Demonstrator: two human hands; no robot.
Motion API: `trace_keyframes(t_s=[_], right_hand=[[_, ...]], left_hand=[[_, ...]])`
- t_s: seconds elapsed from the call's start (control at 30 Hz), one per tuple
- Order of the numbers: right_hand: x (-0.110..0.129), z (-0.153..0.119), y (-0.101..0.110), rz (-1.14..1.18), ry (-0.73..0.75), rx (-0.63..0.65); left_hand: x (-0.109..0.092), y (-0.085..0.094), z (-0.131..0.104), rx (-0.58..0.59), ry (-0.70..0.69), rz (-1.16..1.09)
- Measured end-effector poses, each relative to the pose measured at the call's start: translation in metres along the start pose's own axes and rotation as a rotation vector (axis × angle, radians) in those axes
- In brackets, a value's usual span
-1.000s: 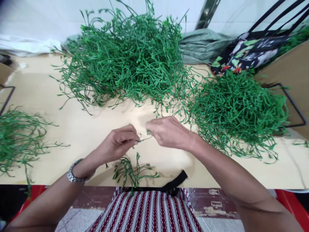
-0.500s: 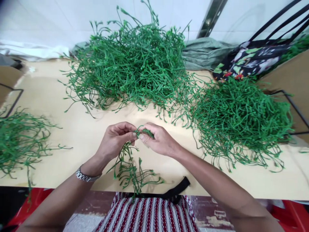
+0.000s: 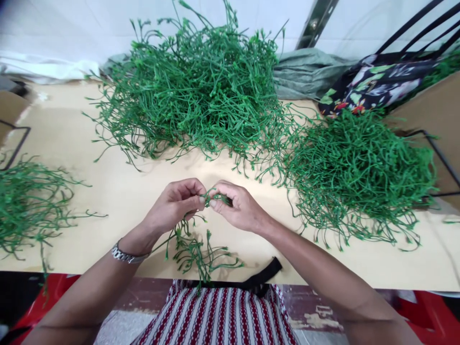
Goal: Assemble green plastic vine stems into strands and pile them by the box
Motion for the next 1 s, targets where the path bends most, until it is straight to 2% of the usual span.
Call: trace_keyframes(t_s=[0.1,0.27,0.4,0.53,0.63,0.8,0.9,1.0], right_hand=[[-0.006,-0.002,-0.003,0.030,-0.091,0.037],[-0.001,-0.001,-0.001,-0.030,-0.001,0.013],[-0.008,-0.002,-0.002,-0.002,-0.110,0.018],[-0.003,0.001,0.000,-0.068,-0.044,-0.024],[-0.001,0.003,0.001,-0.075,-0.005,-0.032],[0.007,0.004,-0.002,-0.088,0.116,0.074],[0.009,0.006,-0.002,-0.065,0.165,0.098],[0.009,0.008,-0.001,0.041,0.154,0.076]], left_hand=[[-0.001,0.002,0.002,-0.055,-0.049,-0.006],[-0.007,0.006,0.001,-0.101,-0.123,0.155],[-0.007,0.004,0.001,-0.105,-0.133,0.161],[-0.006,0.003,0.000,-0.129,-0.159,0.122],[-0.004,-0.001,0.000,-0.082,-0.135,0.101],[0.003,-0.010,-0.001,0.073,-0.048,-0.064],[0.009,-0.013,-0.001,0.088,0.015,-0.245],[0.012,-0.017,-0.001,0.066,0.074,-0.408]])
Point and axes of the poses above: each hand's wrist, its own z-axis towards the middle knuckle, its own y-axis out of the back of the hand, x = y × z, the point moved 8 cm from there along z, towards the middle knuckle, and after that the axes turned 10 degrees about -x, right-handed, at the moved point
